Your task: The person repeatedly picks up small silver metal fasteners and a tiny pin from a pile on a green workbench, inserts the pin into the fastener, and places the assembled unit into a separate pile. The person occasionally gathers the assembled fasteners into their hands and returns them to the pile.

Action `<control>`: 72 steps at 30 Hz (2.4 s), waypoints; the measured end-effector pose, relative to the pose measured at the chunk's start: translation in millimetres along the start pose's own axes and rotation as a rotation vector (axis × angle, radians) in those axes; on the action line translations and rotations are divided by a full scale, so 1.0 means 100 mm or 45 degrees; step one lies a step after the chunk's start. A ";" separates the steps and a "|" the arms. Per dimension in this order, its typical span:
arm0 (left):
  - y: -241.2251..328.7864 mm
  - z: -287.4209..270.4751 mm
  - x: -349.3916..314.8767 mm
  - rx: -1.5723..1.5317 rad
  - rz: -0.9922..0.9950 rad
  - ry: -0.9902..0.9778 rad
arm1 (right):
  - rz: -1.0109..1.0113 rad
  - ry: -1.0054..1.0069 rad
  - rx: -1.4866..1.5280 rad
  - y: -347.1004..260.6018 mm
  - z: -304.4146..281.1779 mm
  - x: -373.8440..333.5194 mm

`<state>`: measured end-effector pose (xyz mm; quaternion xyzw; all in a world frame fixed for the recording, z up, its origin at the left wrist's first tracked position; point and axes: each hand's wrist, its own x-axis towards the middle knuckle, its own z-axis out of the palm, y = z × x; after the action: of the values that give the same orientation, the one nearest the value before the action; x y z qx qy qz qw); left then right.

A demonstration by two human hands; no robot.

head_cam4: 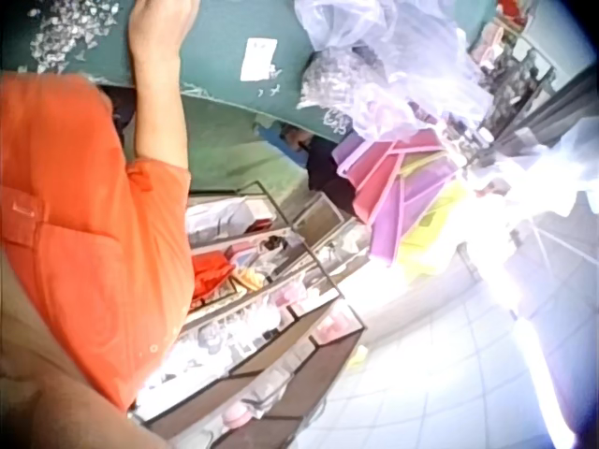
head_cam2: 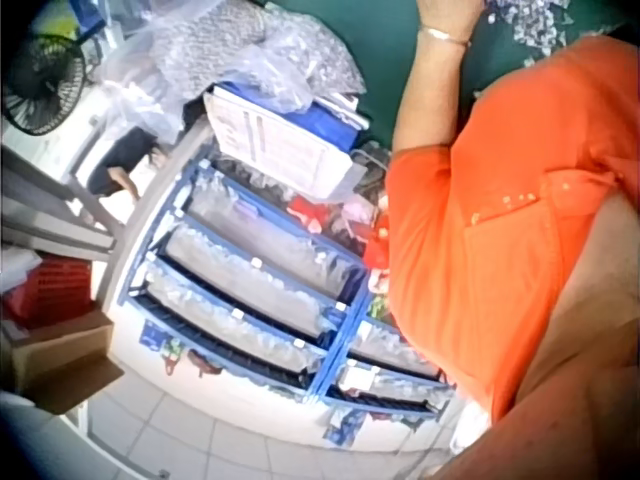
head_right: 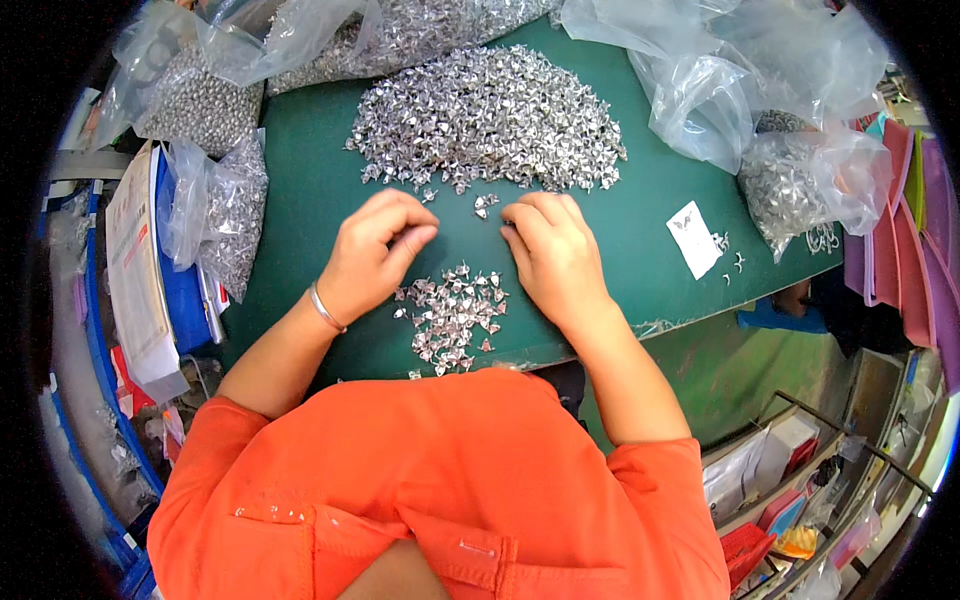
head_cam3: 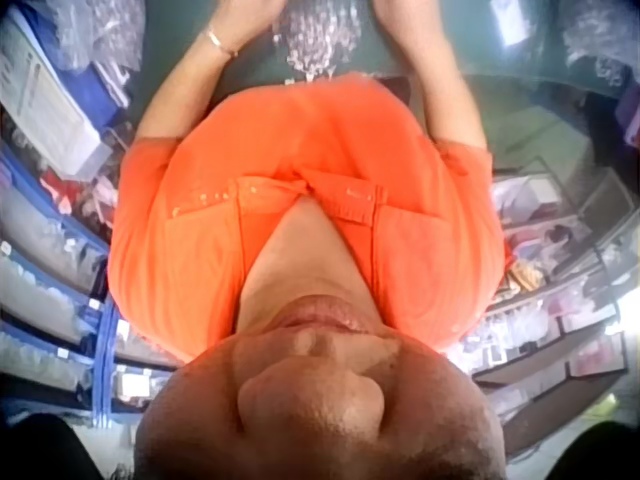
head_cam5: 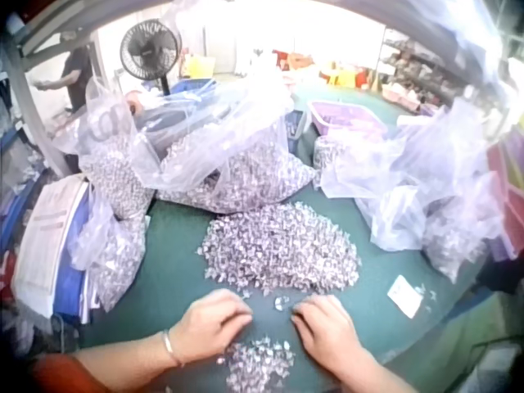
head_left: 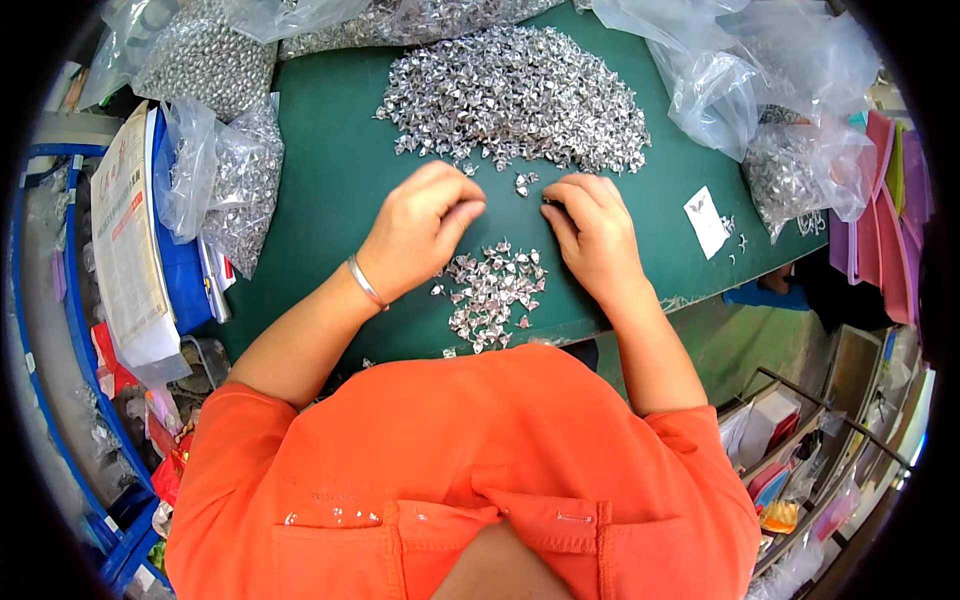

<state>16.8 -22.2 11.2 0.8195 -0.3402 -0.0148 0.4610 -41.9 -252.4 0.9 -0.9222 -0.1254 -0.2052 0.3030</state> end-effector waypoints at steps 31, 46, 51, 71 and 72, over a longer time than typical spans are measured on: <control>-0.85 -2.42 -0.67 1.144 -0.833 0.758 | -0.006 -0.188 0.085 -0.15 0.08 0.10; -0.06 0.15 0.32 0.381 0.252 0.062 | -0.116 -0.057 0.062 -0.09 0.03 0.22; -0.07 0.22 0.27 0.347 0.216 -0.035 | 0.114 -0.141 0.305 -0.03 -0.10 0.12; 0.00 0.19 0.16 0.183 0.212 0.043 | -0.001 -0.206 0.334 -0.16 -0.16 -0.11; -0.01 0.16 0.13 0.195 0.229 0.012 | -0.009 -0.264 0.355 -0.14 -0.14 -0.13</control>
<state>21.9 -40.8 4.7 0.8186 -0.4104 0.0565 0.3979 -62.9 -251.5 12.7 -0.8869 -0.1863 -0.0908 0.4129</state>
